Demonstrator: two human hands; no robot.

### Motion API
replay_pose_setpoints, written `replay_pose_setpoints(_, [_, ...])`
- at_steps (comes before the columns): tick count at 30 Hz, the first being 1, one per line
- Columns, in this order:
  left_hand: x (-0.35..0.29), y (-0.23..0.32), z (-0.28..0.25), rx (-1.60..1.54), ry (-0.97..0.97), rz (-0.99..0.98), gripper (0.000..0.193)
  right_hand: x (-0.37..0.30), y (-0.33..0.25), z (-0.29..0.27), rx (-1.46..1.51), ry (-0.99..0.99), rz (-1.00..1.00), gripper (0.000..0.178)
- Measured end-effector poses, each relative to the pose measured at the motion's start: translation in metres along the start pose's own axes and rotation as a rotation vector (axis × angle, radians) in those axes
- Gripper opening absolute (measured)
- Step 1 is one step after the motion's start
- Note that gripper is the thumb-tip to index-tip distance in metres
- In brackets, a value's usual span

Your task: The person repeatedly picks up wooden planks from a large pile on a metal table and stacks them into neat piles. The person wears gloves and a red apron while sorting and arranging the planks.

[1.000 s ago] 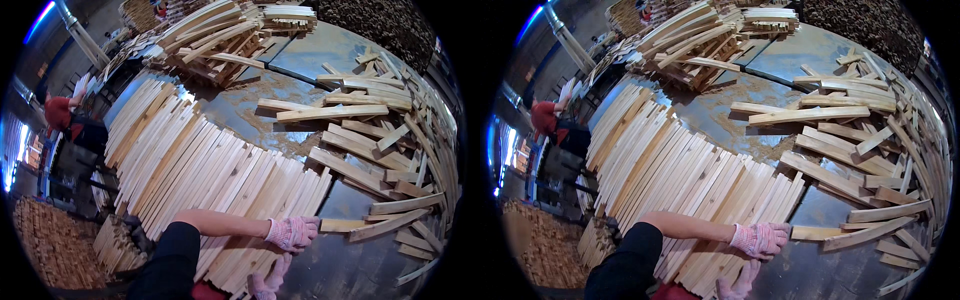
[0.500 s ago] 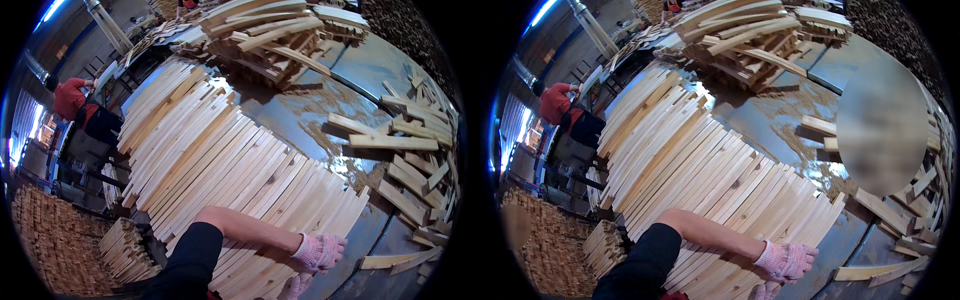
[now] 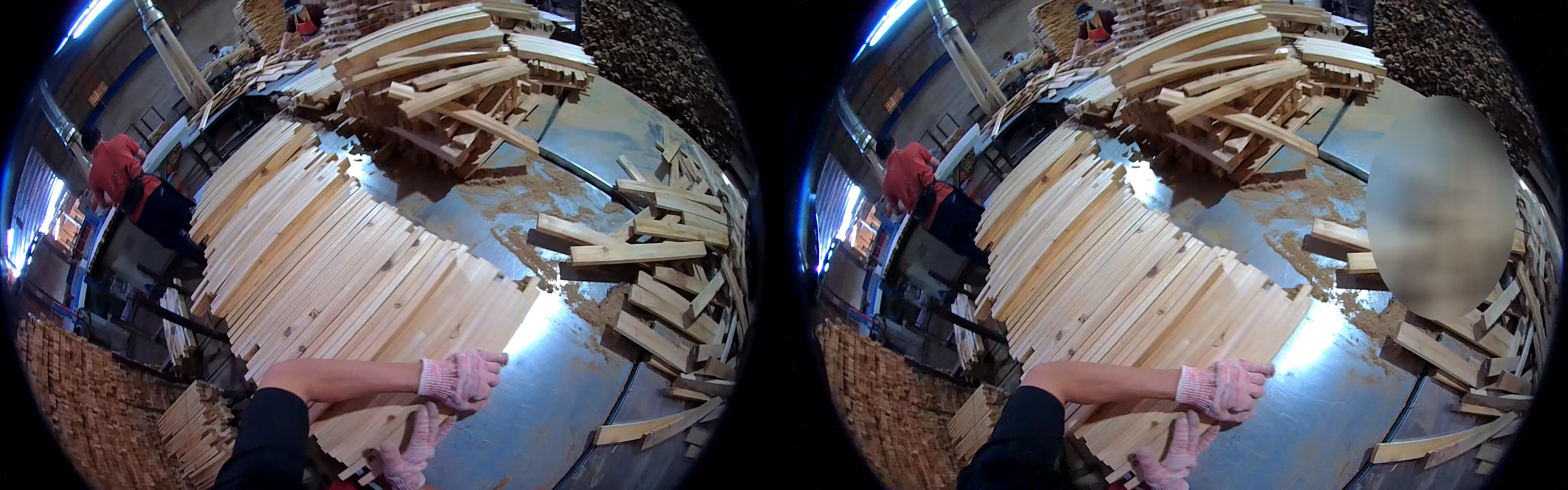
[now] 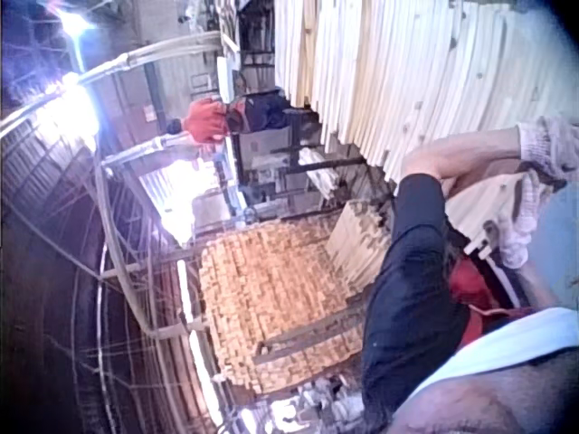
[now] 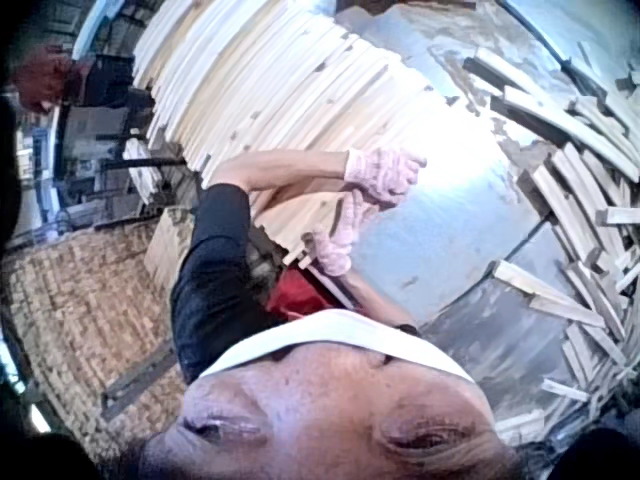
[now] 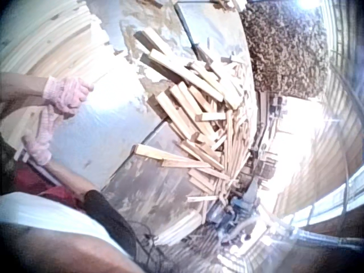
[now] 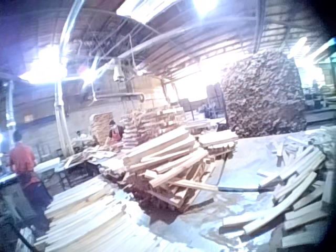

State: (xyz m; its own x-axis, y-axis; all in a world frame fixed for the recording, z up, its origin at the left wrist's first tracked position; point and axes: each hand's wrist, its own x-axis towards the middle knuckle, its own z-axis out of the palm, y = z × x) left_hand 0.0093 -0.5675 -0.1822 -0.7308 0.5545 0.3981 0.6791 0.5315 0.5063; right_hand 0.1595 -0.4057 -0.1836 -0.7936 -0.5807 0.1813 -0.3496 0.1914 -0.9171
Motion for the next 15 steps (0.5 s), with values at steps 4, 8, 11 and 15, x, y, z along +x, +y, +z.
replay_pose_setpoints(4, [-0.033, -0.004, -0.035, 0.114, -0.008, -0.077, 0.029, 0.013, -0.009, 0.051, 0.043, -0.059, 0.061, 0.102])
replay_pose_setpoints(8, [-0.044, -0.023, -0.060, 0.145, -0.037, -0.119, 0.028, 0.039, -0.010, 0.086, 0.062, -0.090, 0.076, 0.101])
replay_pose_setpoints(11, [-0.046, -0.024, -0.083, 0.164, -0.083, -0.113, 0.032, 0.049, -0.023, 0.100, 0.031, -0.117, 0.093, 0.098])
replay_pose_setpoints(15, [-0.029, -0.004, -0.083, 0.343, -0.158, -0.224, 0.033, 0.051, -0.022, 0.063, -0.113, -0.421, 0.128, 0.082])
